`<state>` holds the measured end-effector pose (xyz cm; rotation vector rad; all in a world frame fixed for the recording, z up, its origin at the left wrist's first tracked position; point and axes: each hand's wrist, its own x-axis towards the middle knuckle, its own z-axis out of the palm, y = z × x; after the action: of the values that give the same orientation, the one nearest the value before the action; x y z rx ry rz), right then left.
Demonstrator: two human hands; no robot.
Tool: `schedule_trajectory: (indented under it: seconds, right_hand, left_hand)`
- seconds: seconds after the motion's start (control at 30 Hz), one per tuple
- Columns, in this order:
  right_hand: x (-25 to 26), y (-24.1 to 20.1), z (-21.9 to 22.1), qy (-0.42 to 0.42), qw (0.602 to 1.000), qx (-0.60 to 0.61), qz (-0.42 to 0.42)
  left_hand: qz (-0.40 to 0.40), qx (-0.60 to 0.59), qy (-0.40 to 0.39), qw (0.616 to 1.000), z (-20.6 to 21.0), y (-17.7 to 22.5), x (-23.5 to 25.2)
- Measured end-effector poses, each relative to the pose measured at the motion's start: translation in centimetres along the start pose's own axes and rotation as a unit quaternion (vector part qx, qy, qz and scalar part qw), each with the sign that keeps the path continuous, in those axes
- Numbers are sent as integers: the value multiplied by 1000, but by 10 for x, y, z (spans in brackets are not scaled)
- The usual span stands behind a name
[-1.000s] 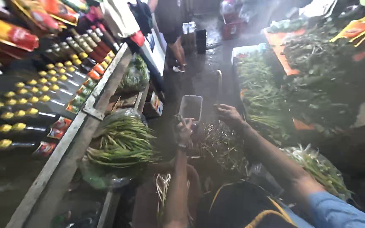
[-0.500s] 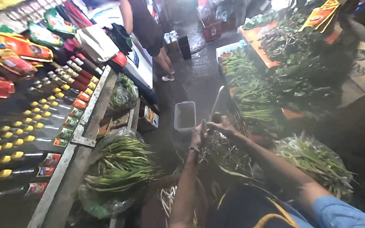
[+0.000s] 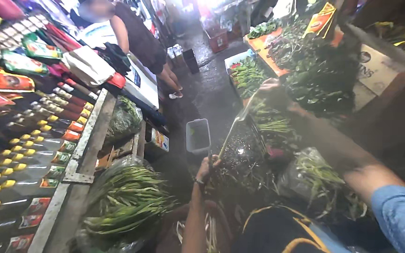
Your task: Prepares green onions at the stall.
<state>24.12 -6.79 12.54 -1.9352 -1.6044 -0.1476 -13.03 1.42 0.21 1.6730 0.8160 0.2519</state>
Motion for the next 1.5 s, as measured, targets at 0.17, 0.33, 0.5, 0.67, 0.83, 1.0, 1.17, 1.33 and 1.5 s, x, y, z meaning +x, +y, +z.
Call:
schedule_trajectory:
  seconds: [0.17, 0.33, 0.5, 0.67, 0.83, 1.0, 1.17, 1.33, 1.5]
  right_hand:
    - [6, -19, -66, 11, 939, 141, 313]
    - [-32, -24, -1, -12, 885, 387, 258]
    - [-79, -89, 87, -151, 790, 551, 222]
    - [-102, -124, 115, -38, 941, 328, 71]
    - [-113, -103, 121, -98, 930, 338, 107]
    - [-113, -99, 116, -125, 966, 215, 69]
    - [-114, -101, 118, -30, 992, 114, -38]
    - [-103, -91, 102, -111, 979, 159, -56]
    - [-92, -88, 92, -174, 968, 175, -36]
  left_hand:
    - [32, -87, 66, 994, 3, -23, -12]
    - [31, -275, 115, 954, 16, 5, 6]
    - [44, -343, 115, 931, 34, 35, 36]
    - [56, -350, 125, 927, 45, 46, 50]
    - [57, -390, 201, 897, 39, 52, 58]
    - [59, -384, 209, 897, 49, 66, 58]
    - [71, -330, 212, 917, 53, 80, 61]
    - [40, -202, 173, 963, 50, 86, 61]
    - [100, -44, 94, 990, 46, 60, 73]
